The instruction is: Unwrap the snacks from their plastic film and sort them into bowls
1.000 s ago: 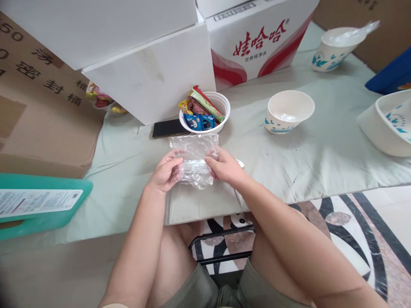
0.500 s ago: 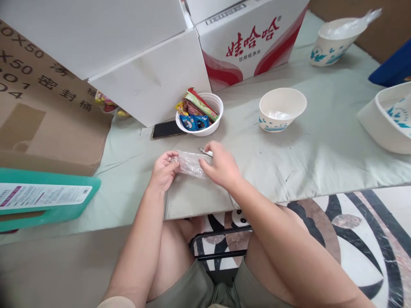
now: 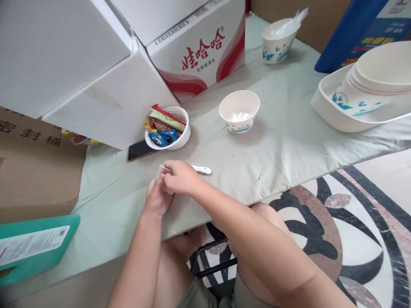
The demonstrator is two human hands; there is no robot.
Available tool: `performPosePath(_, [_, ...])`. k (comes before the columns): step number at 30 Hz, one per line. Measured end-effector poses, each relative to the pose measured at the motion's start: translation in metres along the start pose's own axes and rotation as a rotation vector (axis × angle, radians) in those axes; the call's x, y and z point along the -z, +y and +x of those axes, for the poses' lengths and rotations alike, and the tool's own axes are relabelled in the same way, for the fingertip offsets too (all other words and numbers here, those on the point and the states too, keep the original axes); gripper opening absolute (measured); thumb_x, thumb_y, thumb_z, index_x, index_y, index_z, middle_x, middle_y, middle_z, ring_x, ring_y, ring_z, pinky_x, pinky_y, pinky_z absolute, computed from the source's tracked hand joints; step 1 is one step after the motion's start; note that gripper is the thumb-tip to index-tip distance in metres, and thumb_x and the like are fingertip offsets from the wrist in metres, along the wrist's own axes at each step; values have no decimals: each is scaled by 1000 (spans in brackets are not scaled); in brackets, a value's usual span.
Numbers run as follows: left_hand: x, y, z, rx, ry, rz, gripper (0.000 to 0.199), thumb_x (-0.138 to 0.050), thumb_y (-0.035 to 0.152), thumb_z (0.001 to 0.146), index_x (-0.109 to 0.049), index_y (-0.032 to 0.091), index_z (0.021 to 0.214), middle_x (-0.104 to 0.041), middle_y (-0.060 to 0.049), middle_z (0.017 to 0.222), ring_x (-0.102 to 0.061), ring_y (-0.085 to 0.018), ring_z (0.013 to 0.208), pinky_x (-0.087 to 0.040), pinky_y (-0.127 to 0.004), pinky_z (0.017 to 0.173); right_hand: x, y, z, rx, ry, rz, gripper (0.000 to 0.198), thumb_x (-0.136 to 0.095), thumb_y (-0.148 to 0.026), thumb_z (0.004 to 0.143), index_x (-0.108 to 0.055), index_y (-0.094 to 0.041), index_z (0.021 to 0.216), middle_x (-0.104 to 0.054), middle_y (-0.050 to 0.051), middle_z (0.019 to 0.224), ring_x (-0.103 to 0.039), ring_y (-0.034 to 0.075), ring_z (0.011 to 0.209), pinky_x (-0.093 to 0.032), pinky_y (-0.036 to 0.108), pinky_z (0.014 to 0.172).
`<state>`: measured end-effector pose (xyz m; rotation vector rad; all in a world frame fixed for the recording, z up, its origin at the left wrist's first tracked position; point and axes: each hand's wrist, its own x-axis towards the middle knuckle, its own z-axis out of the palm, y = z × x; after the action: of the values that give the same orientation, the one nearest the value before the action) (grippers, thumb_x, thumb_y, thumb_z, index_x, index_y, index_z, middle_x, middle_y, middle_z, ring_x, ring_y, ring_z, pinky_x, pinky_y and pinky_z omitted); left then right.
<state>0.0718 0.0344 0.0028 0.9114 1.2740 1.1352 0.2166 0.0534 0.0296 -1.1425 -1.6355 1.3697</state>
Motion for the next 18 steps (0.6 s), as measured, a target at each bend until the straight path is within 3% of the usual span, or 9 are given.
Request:
performPosePath(3, [-8, 0, 4, 56, 15, -15, 46, -92, 45, 56, -72, 15, 85, -71, -2, 73, -64, -13, 61, -50, -23, 56, 5, 0, 1, -25, 69, -27, 30, -48, -9, 81, -69, -20, 99, -74, 4, 103, -66, 19, 96, -46, 28, 82])
performPosePath(6, [-6, -2, 7, 31, 41, 102, 28, -86, 38, 64, -70, 19, 77, -66, 0, 68, -61, -13, 57, -49, -24, 53, 13, 1, 1, -37, 150, -164, 33, -47, -13, 87, -69, -19, 111, -70, 10, 119, -64, 24, 110, -46, 34, 92])
performPosePath(9, [0, -1, 11, -109, 176, 252, 20, -78, 36, 71, -67, 21, 77, -65, 0, 70, -59, -13, 58, -48, -25, 52, 19, 1, 0, -107, 214, -195, 35, -45, -19, 90, -65, -20, 119, -67, 10, 124, -64, 25, 110, -48, 36, 88])
performPosePath(12, [-3, 16, 22, -334, 379, 385, 21, -76, 34, 74, -62, 22, 82, -61, 4, 73, -55, -11, 60, -45, -23, 56, 22, -1, -1, -199, 212, -184, 34, -45, -26, 92, -63, -22, 121, -68, 9, 123, -65, 25, 104, -48, 35, 81])
performPosePath(15, [-33, 54, 35, -599, 438, 586, 21, -73, 29, 76, -54, 21, 76, -53, 5, 68, -51, -11, 61, -42, -24, 62, 22, -4, -2, -160, 194, -235, 32, -45, -29, 92, -64, -22, 117, -69, 9, 121, -66, 25, 102, -47, 37, 82])
performPosePath(18, [-95, 94, 46, -847, 284, 872, 23, -71, 19, 75, -50, 22, 68, -50, 4, 69, -50, -14, 68, -43, -29, 72, 23, -8, -6, -89, 179, -323, 28, -43, -28, 92, -66, -21, 107, -71, 9, 112, -67, 27, 100, -45, 39, 83])
